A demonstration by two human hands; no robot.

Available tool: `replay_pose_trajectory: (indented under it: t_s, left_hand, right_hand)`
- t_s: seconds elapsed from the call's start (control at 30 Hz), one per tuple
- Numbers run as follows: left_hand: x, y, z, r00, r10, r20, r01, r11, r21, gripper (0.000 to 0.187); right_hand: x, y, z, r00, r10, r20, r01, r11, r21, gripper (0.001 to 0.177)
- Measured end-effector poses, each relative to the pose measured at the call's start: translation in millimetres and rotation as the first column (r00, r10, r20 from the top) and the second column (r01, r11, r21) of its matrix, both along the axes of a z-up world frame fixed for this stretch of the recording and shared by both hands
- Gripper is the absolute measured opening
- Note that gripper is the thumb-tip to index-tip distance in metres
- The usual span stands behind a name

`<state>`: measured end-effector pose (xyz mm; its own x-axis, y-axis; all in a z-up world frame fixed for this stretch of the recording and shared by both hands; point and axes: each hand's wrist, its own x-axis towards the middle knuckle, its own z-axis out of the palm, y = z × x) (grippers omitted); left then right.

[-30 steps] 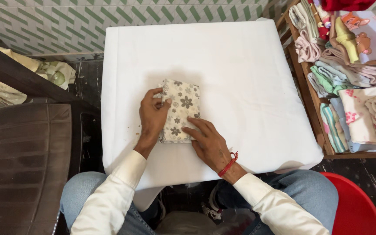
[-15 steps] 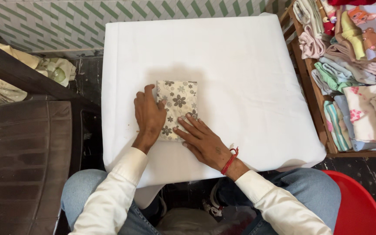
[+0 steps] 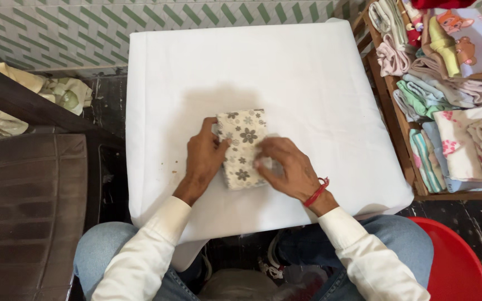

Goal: The person folds a floral-patterned cloth, a yellow t-shirt, and a white long-sleeved shirt on a white-covered surface. Each item is smoothed and folded into a compact rectangle before being placed into a wooden shelf unit.

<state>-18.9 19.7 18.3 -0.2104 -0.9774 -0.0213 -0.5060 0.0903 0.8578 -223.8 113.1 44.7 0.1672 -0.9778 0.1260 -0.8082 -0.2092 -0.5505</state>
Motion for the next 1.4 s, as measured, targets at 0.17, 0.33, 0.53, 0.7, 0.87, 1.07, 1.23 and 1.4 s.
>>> replay_pose_trajectory:
  t_s: [0.17, 0.33, 0.53, 0.7, 0.87, 1.07, 1.23, 1.4]
  left_hand:
    - [-11, 10, 4, 0.990, -0.099, -0.098, 0.098, 0.995, -0.015, 0.058]
    - [-17, 17, 4, 0.987, -0.087, 0.136, 0.098, 0.992, -0.075, 0.072]
    - [-23, 13, -27, 0.822, -0.253, 0.509, 0.498, 0.752, -0.431, 0.068]
    - [-17, 5, -55, 0.747, -0.223, 0.626, 0.486, 0.826, -0.286, 0.074]
    - [-19, 4, -63, 0.732, -0.199, 0.651, 0.478, 0.831, -0.283, 0.072]
    - [-19, 2, -58, 0.781, -0.222, 0.584, 0.463, 0.833, -0.302, 0.068]
    - [-20, -4, -44, 0.853, -0.298, 0.429, 0.465, 0.808, -0.362, 0.065]
    - [-18, -8, -32, 0.879, -0.299, 0.371, 0.413, 0.866, -0.281, 0.068]
  right_hand:
    - [14, -4, -11, 1.000, -0.023, 0.017, 0.025, 0.992, -0.120, 0.073]
    - [22, -10, -31, 0.971, 0.021, -0.239, -0.013, 0.999, 0.036, 0.106]
    - [18, -12, -37, 0.906, 0.040, -0.421, -0.050, 0.999, -0.012, 0.116]
    - [23, -13, -29, 0.943, 0.027, -0.332, 0.032, 0.985, 0.170, 0.136]
    - [20, -17, -37, 0.946, -0.037, -0.321, 0.114, 0.968, 0.224, 0.133]
    - [5, -21, -53, 0.951, -0.168, -0.259, 0.220, 0.958, 0.185, 0.126]
    - [-6, -22, -49, 0.954, -0.075, -0.290, 0.142, 0.966, 0.218, 0.131]
    - [-26, -28, -35, 0.932, 0.101, -0.349, -0.043, 0.985, 0.169, 0.134]
